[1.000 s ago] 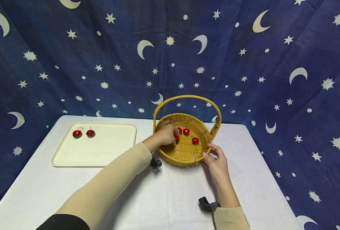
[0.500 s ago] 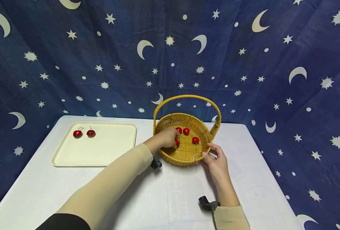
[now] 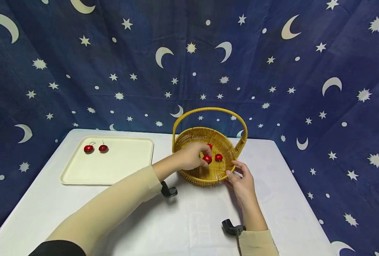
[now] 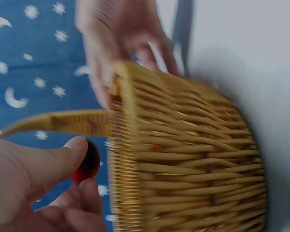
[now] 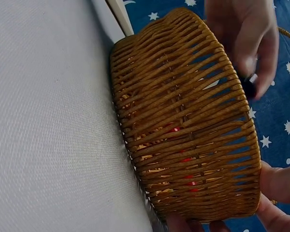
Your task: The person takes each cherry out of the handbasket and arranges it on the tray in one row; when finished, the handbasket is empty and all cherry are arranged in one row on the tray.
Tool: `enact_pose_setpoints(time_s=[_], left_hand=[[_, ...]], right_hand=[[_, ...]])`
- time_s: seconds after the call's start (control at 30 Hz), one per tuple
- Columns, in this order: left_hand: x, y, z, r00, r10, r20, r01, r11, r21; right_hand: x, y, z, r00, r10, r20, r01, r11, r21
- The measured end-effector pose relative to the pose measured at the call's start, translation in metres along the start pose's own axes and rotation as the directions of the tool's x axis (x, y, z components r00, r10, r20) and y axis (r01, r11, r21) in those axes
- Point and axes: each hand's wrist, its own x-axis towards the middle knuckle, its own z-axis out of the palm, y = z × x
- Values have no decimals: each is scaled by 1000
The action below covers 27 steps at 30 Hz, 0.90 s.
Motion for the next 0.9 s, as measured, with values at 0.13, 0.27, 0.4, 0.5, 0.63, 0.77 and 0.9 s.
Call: enact_pose_setpoints(time_s=[0.13, 0.27, 0.4, 0.5, 0.63, 0.77, 0.9], left_hand=[[-27, 3, -22, 994, 25, -102, -27, 1000, -16], [-59, -5, -49, 977, 15, -214, -27, 998, -54], [-92, -26, -74, 957, 2, -290, -19, 998, -55], [-116, -49, -87, 945, -36, -324, 24, 999, -42], [-142, -92, -101, 922, -134, -364, 132, 991, -29], [-159, -139, -108, 889, -229, -398, 245, 969, -9], [-171, -175, -111, 855, -298, -425, 333, 943, 10]], right_hand=[[0, 0, 1, 1000, 4, -4, -4, 1000, -8], [2, -2, 2, 1000, -3, -3, 3, 1000, -12], [2, -2, 2, 1000, 3, -6, -3, 1000, -11], [0, -2, 2, 1000, 18, -8, -18, 1000, -11], [-2, -1, 2, 1000, 28, -6, -28, 1000, -9], [-2, -1, 2, 1000, 20, -11, -20, 1000, -12], [-2, -2, 3, 1000, 22, -3, -23, 1000, -5]])
